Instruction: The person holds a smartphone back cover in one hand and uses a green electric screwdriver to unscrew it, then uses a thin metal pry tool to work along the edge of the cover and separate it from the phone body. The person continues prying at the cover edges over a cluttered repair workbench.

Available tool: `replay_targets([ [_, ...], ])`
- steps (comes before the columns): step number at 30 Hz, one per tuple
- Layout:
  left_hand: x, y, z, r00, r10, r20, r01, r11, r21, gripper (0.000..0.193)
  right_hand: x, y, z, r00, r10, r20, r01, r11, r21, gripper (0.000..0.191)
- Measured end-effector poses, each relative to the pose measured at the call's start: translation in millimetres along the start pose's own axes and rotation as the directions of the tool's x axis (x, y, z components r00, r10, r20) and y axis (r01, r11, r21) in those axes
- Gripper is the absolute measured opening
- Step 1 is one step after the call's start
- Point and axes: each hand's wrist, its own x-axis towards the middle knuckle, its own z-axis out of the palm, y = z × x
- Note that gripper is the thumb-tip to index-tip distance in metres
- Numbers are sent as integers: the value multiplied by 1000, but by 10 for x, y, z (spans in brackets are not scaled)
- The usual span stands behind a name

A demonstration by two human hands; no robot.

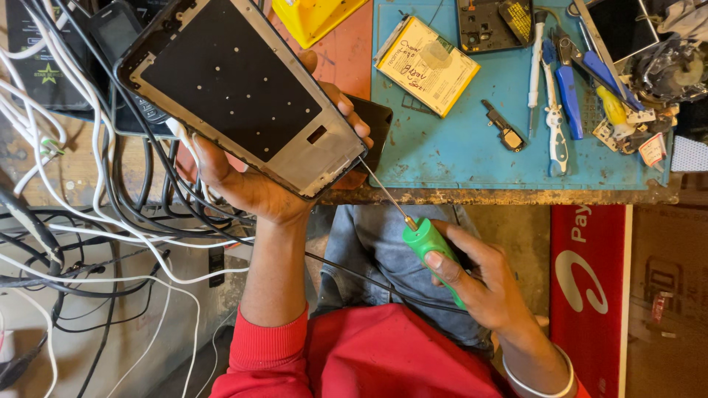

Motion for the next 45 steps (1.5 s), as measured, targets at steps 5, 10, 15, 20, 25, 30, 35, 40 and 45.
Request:
replay_targets([
  [5,4,13,0,1000,-23,7,23,998,-51,102,-23,-28,4,999,50,4,-50,999,-10,57],
  [10,11,26,-28,995,-84,61,85,996,-18,109,-36,-36,15,999,34,6,-34,999,-2,57],
  [15,-11,25,-37,996,-88,32,87,996,11,110,-34,-51,36,1000,7,10,-7,1000,11,56],
  [20,-15,51,-56,995,-100,30,99,995,21,111,-25,-91,85,998,27,52,-25,999,-36,51],
  [25,17,50,-46,998,-61,33,62,998,-12,109,-27,-138,181,994,-22,111,32,996,-86,49],
  [30,59,66,30,997,25,68,-13,983,-182,99,-47,-185,280,969,-184,162,196,979,-58,46],
  [35,54,76,21,997,76,0,-74,969,-237,98,-37,-224,364,976,-164,144,177,981,-82,49],
  [40,-16,90,-97,997,33,73,-24,993,-118,95,-19,-260,410,981,-124,152,138,987,-84,51],
  [45,-25,71,-154,999,30,21,-27,991,-130,96,-9,-281,417,982,-87,169,98,993,-57,52],
])
